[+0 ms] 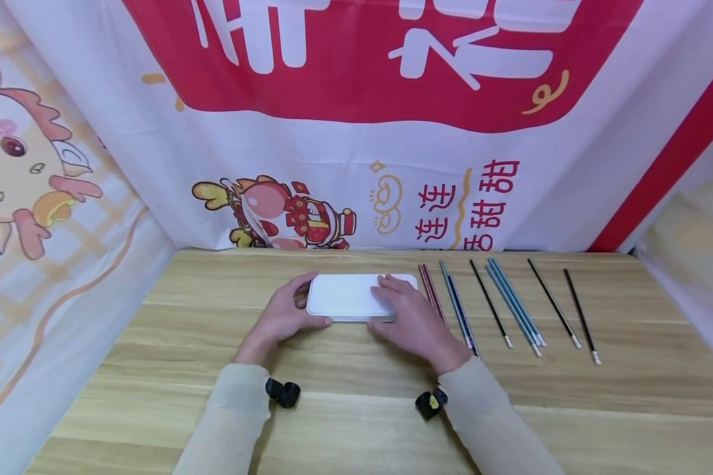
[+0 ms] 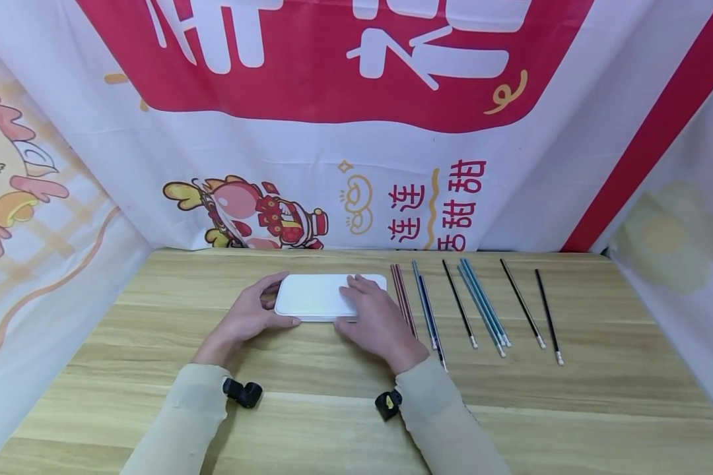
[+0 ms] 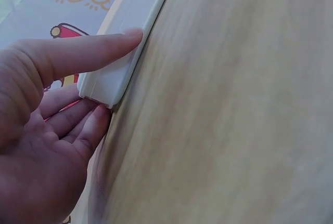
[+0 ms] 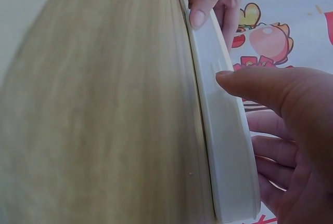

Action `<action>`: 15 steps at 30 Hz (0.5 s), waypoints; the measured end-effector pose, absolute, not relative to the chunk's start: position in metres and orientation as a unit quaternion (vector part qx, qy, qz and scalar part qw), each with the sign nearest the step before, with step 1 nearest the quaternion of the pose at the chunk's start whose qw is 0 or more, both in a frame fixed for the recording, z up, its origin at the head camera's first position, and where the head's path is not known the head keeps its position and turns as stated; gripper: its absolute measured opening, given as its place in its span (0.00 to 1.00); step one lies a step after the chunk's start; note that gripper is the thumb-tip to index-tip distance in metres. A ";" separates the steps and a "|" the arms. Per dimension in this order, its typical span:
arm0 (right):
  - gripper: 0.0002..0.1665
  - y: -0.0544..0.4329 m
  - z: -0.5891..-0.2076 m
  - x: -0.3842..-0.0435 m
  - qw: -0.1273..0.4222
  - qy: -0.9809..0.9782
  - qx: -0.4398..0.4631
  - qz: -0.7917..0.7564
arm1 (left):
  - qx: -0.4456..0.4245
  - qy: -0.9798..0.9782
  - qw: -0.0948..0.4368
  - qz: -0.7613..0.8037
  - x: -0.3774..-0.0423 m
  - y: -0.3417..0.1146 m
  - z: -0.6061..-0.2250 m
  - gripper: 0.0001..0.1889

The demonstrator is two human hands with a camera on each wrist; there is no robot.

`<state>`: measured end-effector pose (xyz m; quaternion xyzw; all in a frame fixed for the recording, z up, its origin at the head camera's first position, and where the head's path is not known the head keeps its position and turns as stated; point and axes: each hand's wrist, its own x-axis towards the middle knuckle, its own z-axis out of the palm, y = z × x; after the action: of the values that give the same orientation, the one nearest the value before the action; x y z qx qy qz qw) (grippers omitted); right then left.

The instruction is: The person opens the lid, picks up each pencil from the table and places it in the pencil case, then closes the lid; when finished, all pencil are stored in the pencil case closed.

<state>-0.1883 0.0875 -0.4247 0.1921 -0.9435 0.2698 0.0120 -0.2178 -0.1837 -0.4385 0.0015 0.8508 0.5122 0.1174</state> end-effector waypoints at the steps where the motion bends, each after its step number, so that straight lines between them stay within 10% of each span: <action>1: 0.41 0.087 -0.424 -0.188 0.011 -0.945 0.190 0.267 | 0.002 0.852 0.117 0.511 -0.218 -0.184 -0.439 0.53; 15: 0.47 0.060 -0.404 -0.195 0.028 -0.968 0.222 0.111 | 0.010 0.847 0.121 0.517 -0.217 -0.186 -0.439 0.52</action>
<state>-0.1950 0.0598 -0.4036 0.2217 -0.9684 0.1106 0.0283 -0.2173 -0.1860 -0.4387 0.0104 0.8473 0.5171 0.1206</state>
